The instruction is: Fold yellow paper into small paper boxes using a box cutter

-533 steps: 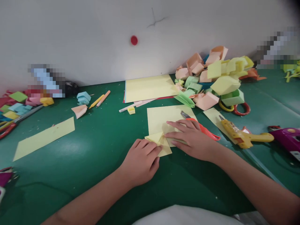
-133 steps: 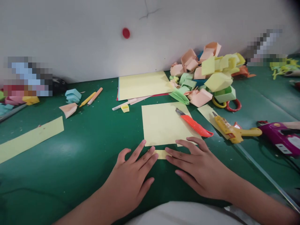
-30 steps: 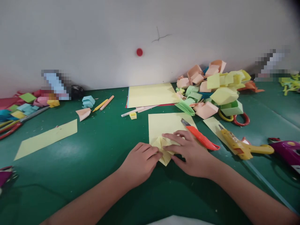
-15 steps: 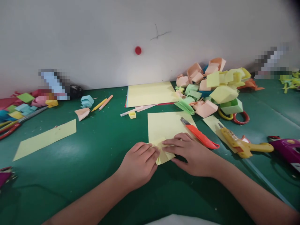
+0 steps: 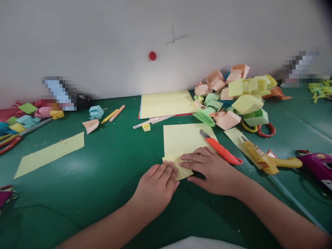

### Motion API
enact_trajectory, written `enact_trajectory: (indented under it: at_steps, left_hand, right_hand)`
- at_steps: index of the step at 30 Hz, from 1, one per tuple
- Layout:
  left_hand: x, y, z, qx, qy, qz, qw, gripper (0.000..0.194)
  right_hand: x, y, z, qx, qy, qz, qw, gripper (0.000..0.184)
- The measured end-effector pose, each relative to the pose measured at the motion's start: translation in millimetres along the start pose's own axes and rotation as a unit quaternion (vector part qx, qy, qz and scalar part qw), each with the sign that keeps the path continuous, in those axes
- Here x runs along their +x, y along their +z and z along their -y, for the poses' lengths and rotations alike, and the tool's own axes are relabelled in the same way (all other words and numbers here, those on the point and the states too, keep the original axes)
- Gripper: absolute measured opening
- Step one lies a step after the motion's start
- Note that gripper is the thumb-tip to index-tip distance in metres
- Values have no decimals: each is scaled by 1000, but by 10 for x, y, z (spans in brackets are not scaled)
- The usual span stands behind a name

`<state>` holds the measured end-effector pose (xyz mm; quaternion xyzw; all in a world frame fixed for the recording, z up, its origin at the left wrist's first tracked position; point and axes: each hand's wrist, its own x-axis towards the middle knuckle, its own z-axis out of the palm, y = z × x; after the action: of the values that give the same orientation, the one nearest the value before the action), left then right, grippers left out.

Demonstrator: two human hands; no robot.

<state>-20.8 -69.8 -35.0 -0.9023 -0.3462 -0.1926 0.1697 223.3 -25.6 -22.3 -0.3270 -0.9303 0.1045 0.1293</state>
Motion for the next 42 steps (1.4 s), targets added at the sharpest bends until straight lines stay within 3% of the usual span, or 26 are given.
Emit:
enact_trajectory:
  at_steps: [6, 12, 18, 28, 42]
  left_hand:
    - [23, -4, 78, -47, -11, -23, 999, 22]
    - [14, -25, 120, -107, -37, -2, 994, 29]
    - [4, -3, 183, -156, -64, -3, 986, 19]
    - [17, 6, 244, -146, -38, 7, 988, 18]
    - [12, 2, 245, -168, -84, 28, 982, 20]
  right_hand:
    - [14, 8, 11, -11, -5, -15, 1000, 32]
    - [53, 25, 22, -11, -10, -32, 999, 28]
    - [51, 49, -14, 38, 14, -31, 999, 30]
    - [63, 29, -4, 78, 32, -33, 996, 28]
    - [59, 77, -25, 80, 15, -49, 995, 26]
